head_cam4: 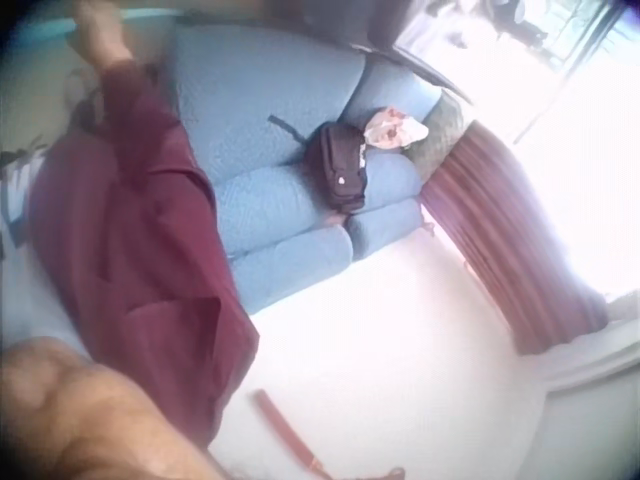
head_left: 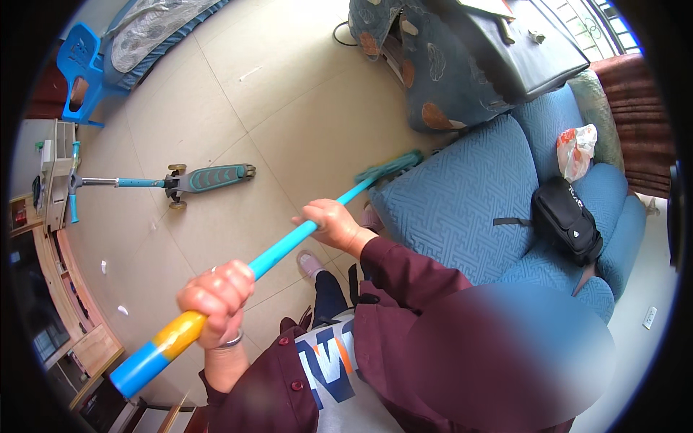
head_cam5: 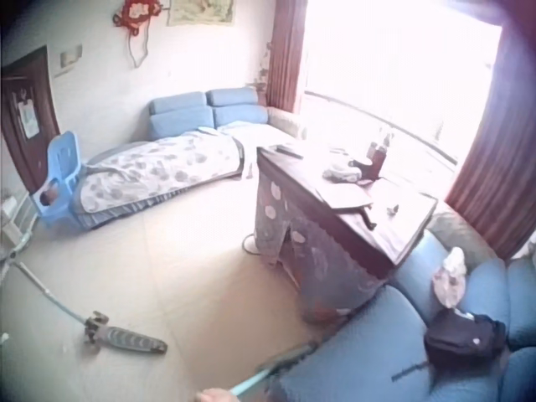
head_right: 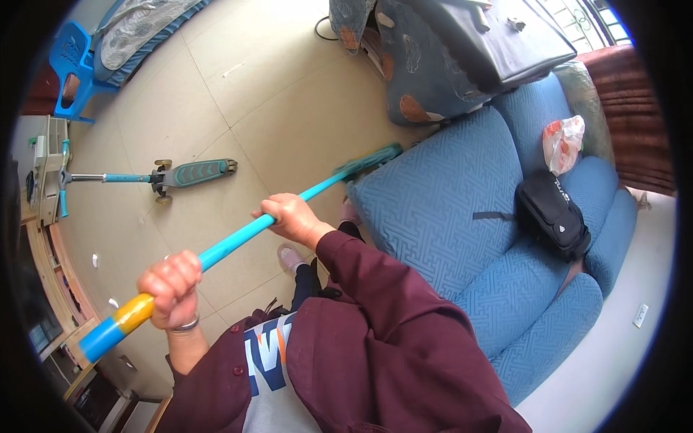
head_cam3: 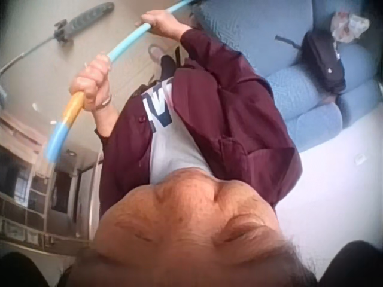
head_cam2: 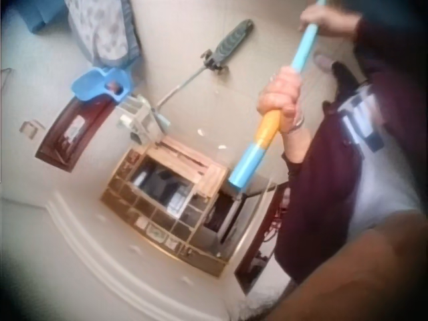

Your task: The person sweeps a tiled floor using a blue and yellow broom, moving a blue plastic chair aside to access the area underneath. They continue sweeping around furniture and a scooter, gathering small debris into a pile.

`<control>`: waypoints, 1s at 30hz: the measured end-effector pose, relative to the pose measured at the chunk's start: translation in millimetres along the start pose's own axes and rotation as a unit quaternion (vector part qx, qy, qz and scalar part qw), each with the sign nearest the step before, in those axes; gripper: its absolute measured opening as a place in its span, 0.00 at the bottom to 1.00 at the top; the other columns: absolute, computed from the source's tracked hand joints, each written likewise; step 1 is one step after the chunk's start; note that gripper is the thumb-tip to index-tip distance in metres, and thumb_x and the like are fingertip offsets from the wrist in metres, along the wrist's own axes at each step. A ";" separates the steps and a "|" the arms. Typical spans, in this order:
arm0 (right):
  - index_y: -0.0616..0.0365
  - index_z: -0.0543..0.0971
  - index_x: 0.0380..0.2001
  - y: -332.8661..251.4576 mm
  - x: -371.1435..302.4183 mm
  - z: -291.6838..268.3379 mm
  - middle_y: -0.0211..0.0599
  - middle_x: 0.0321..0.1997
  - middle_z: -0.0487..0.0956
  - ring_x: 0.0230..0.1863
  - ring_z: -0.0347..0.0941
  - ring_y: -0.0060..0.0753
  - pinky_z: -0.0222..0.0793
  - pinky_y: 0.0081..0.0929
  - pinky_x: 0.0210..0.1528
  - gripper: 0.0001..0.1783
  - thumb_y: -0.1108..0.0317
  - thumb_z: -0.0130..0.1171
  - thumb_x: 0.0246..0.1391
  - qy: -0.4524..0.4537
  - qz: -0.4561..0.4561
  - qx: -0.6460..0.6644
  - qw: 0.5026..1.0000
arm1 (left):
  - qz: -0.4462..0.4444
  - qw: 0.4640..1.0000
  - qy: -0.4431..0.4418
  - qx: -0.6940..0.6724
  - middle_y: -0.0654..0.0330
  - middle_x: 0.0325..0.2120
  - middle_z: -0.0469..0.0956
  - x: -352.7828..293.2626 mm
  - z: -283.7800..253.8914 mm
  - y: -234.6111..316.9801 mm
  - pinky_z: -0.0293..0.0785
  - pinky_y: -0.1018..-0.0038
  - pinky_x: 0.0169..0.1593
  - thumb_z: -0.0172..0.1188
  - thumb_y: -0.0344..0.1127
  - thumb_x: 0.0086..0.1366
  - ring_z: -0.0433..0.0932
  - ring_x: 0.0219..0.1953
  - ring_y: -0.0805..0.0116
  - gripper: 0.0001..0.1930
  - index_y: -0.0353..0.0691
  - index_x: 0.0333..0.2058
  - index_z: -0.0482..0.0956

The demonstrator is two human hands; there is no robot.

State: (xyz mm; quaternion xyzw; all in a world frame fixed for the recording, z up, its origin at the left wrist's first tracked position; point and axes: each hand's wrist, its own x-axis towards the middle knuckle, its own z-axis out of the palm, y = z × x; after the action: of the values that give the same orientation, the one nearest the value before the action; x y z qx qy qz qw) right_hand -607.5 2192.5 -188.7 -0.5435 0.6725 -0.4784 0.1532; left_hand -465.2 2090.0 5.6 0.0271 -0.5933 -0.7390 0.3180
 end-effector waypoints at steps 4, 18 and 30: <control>0.54 0.69 0.15 -33.5 33.3 -6.6 0.37 0.15 0.68 0.21 0.69 0.45 0.65 0.42 0.21 0.13 0.64 0.64 0.40 -0.107 -0.009 0.011 0.994 | 0.062 0.997 0.016 -0.045 0.70 0.07 0.56 0.9 -20.0 24.2 0.52 0.77 0.19 0.59 0.48 0.59 0.55 0.11 0.77 0.21 0.46 0.17 0.59; 0.50 0.72 0.14 84.2 -2.5 31.1 0.36 0.18 0.73 0.27 0.71 0.45 0.65 0.39 0.31 0.11 0.66 0.67 0.32 -0.102 0.015 -0.096 0.990 | -0.033 0.995 0.091 0.032 0.63 0.20 0.70 -59.7 -26.2 -57.3 0.64 0.58 0.51 0.55 0.31 0.59 0.71 0.29 0.66 0.08 0.42 0.22 0.68; 0.56 0.68 0.13 -115.8 18.7 123.1 0.40 0.19 0.70 0.25 0.67 0.48 0.63 0.41 0.28 0.16 0.63 0.64 0.42 -0.121 -0.041 0.058 0.990 | 0.090 0.991 0.076 0.056 0.69 0.09 0.58 -110.2 -66.7 109.2 0.58 0.76 0.23 0.55 0.41 0.60 0.55 0.12 0.77 0.17 0.45 0.18 0.60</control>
State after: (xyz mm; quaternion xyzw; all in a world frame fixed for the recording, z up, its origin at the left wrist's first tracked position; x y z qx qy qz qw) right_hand -457.2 2123.1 -150.1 -0.6146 0.5975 -0.4532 0.2446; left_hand -301.8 2077.7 46.5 0.0472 -0.6077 -0.6689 0.4255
